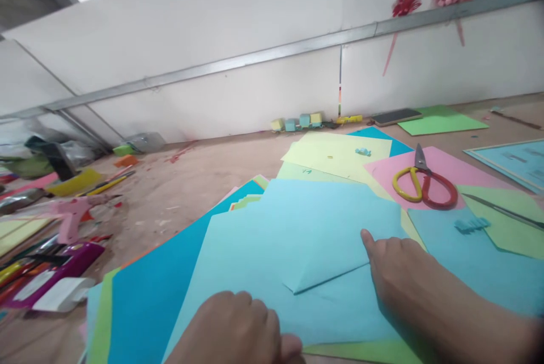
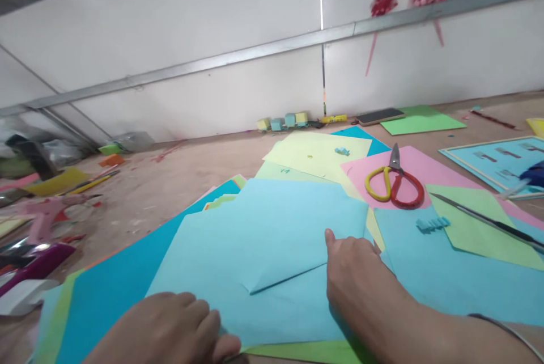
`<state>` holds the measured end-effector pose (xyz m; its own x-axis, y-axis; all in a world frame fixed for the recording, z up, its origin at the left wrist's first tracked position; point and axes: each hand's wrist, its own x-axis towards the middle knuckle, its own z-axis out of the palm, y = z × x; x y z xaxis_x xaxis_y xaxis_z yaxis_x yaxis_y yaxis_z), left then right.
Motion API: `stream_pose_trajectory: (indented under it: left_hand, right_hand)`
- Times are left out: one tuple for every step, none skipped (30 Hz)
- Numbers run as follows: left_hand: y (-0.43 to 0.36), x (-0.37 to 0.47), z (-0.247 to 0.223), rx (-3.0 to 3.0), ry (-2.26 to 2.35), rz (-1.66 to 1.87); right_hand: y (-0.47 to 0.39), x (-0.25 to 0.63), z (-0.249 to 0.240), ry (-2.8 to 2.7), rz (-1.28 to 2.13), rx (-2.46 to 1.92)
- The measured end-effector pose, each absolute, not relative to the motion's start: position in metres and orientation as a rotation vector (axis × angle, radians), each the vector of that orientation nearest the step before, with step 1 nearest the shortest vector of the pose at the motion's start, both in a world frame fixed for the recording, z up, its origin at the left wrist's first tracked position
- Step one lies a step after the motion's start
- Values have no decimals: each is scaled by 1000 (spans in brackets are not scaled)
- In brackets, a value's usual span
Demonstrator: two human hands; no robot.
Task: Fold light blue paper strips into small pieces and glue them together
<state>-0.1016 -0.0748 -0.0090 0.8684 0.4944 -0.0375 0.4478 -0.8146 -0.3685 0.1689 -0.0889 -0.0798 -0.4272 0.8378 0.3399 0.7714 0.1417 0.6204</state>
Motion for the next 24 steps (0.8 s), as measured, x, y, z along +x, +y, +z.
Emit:
stream_pose_trajectory:
  left_hand:
    - [-72, -95, -2, -2693, -720, 108]
    - [-69, -87, 4, -2676, -756, 43]
    - [-65, -78, 8, -2671, -772, -34]
    - [-61, -69, 11, -2696, -749, -82]
    - [-57, -60, 12, -2703, -747, -108]
    - [-53, -52, 10, -2709, -756, -76]
    - [-50, -46, 7, -2709, -780, -34]
    - [-46, -41, 2, -2707, -796, -1]
    - [-44, -39, -4, -2698, -817, 17]
    - [-42, -38, -9, -2688, -823, 5]
    - [-41, -38, -15, -2679, -821, -20]
    - [-40, -39, -19, -2672, -808, -54]
    - [-39, -40, -23, -2665, -792, -90]
    - [-39, -41, -25, -2657, -783, -115]
    - [-39, -43, -27, -2647, -779, -132]
    - [-39, -44, -27, -2635, -779, -136]
    - [-39, -45, -27, -2625, -779, -118]
    - [-38, -46, -27, -2614, -769, -90]
    - [-38, -48, -27, -2603, -750, -57]
    - [-38, -50, -27, -2592, -732, -25]
    - [-38, -52, -26, -2583, -718, 1]
    - [-38, -55, -26, -2576, -710, 19]
    - [-38, -57, -26, -2572, -710, 23]
    - [-39, -60, -26, -2572, -708, 12]
  right_hand:
    - [-89, 169, -79, 2321, 1179, 1629]
    - [-88, 169, -78, 2326, 1206, 1631]
    - [-88, 170, -76, 2339, 1230, 1615]
    - [-89, 171, -74, 2363, 1250, 1580]
    - [-89, 173, -71, 2392, 1258, 1540]
    - [-89, 174, -68, 2429, 1252, 1500]
    - [-89, 175, -65, 2465, 1232, 1481]
    - [-90, 176, -62, 2502, 1197, 1480]
    - [-90, 176, -59, 2535, 1153, 1492]
    - [-90, 176, -56, 2567, 1111, 1512]
    - [-90, 175, -53, 2609, 1065, 1515]
    - [-89, 175, -49, 2658, 1033, 1508]
    - [-89, 174, -45, 2709, 1017, 1497]
    - [-89, 173, -41, 2755, 1030, 1486]
    - [-89, 171, -37, 2792, 1067, 1485]
    - [-89, 170, -32, 2826, 1104, 1482]
    - [-90, 168, -28, 2860, 1144, 1471]
    - [-91, 167, -23, 2890, 1175, 1450]
    - [-93, 165, -19, 2916, 1178, 1418]
    - [-94, 164, -16, 2945, 1172, 1377]
    - [-96, 163, -14, 2971, 1147, 1336]
    - [-98, 163, -12, 2991, 1117, 1304]
    - [-99, 164, -11, 3001, 1081, 1297]
    - [-100, 165, -12, 3000, 1043, 1311]
